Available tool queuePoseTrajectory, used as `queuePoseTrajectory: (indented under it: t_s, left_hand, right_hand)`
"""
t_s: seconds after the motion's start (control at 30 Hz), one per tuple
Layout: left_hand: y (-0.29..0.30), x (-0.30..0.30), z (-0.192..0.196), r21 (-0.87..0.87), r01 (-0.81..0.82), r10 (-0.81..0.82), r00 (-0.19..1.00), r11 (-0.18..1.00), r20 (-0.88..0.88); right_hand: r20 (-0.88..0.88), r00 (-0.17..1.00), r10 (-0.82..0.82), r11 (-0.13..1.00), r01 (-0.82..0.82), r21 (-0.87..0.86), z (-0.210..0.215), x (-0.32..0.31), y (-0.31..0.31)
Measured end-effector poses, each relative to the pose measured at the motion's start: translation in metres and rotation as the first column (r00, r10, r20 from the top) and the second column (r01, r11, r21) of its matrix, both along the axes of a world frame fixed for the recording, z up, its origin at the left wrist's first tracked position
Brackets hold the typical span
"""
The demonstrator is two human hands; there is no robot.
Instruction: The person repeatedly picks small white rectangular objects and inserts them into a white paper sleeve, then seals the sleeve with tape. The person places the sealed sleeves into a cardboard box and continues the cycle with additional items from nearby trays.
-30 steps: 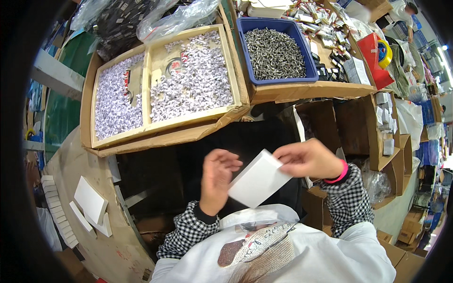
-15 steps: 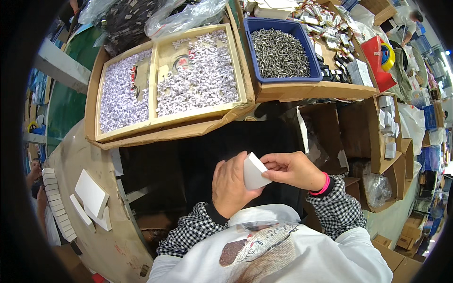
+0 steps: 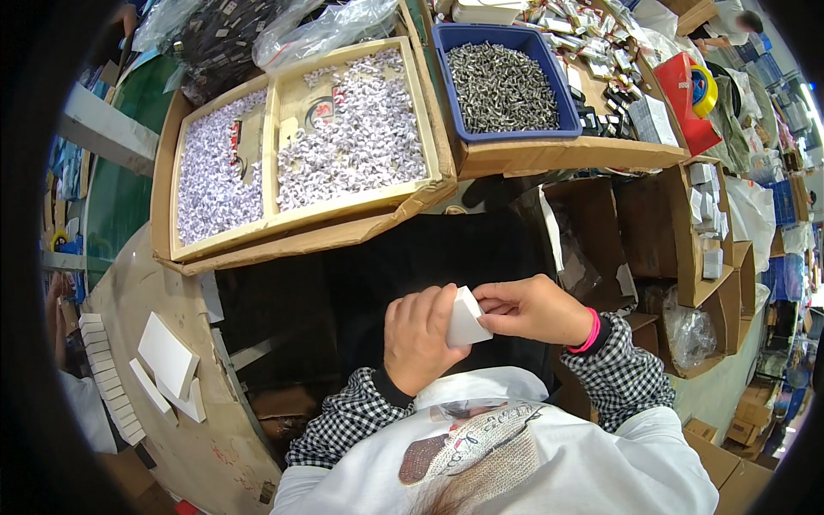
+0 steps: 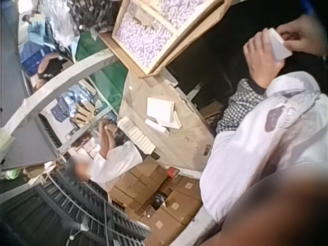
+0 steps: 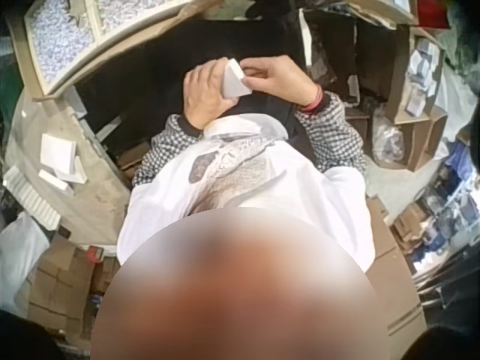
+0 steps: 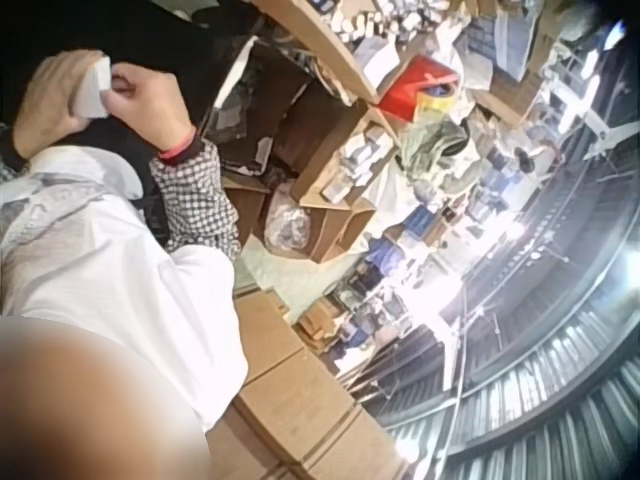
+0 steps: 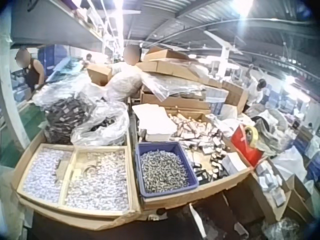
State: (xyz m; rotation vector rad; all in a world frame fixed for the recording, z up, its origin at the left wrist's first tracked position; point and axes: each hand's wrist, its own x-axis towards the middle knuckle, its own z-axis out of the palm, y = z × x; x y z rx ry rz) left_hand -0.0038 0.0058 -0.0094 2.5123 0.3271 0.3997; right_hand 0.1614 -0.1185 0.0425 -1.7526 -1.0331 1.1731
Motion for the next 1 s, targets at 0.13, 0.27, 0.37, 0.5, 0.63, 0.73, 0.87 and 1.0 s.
queuePoseTrajectory:
  t_s: [0.13, 0.27, 0.37, 0.5, 0.63, 0.73, 0.87, 1.0]
  left_hand:
    - [-0.001, 0.0, -0.001, 0.141, -0.002, 0.009, 0.999, 0.99, -0.045]
    - [-0.004, -0.001, -0.001, 0.129, -0.019, 0.033, 0.994, 0.991, -0.101]
    - [-0.004, -0.002, -0.004, 0.092, -0.048, 0.054, 0.996, 0.995, -0.071]
    - [-0.003, -0.003, -0.008, 0.052, -0.121, 0.121, 0.993, 0.991, 0.007]
    - [-0.007, -0.001, -0.01, 0.022, -0.188, 0.186, 0.979, 0.982, 0.083]
    - [-0.005, -0.005, -0.007, -0.054, -0.174, 0.181, 0.962, 0.983, 0.203]
    - [0.019, -0.015, -0.001, -0.747, 0.206, -0.111, 0.978, 0.632, 0.176]
    - [0.035, -0.015, 0.004, -0.925, 0.328, -0.4, 0.887, 0.191, 0.232]
  right_hand:
    - [0.271, 0.962, 0.025, 1.0, -0.028, 0.005, -0.008, -0.013, 0.002]
    - [0.438, 0.899, 0.021, 1.0, -0.025, 0.003, -0.013, -0.018, 0.006]
    - [0.382, 0.922, -0.065, 0.997, 0.042, 0.07, -0.012, -0.012, 0.008]
    - [0.19, 0.964, -0.186, 0.98, 0.168, 0.108, -0.005, -0.012, 0.007]
    - [0.256, 0.951, -0.176, 0.971, 0.125, 0.204, 0.004, -0.017, 0.01]
    - [0.353, 0.932, -0.077, 0.977, -0.001, 0.214, 0.016, -0.009, 0.01]
    - [0.487, 0.874, 0.011, 0.904, -0.217, 0.369, 0.03, 0.001, 0.009]
    - [0.492, 0.87, 0.041, 0.833, -0.301, 0.464, 0.034, -0.008, 0.013]
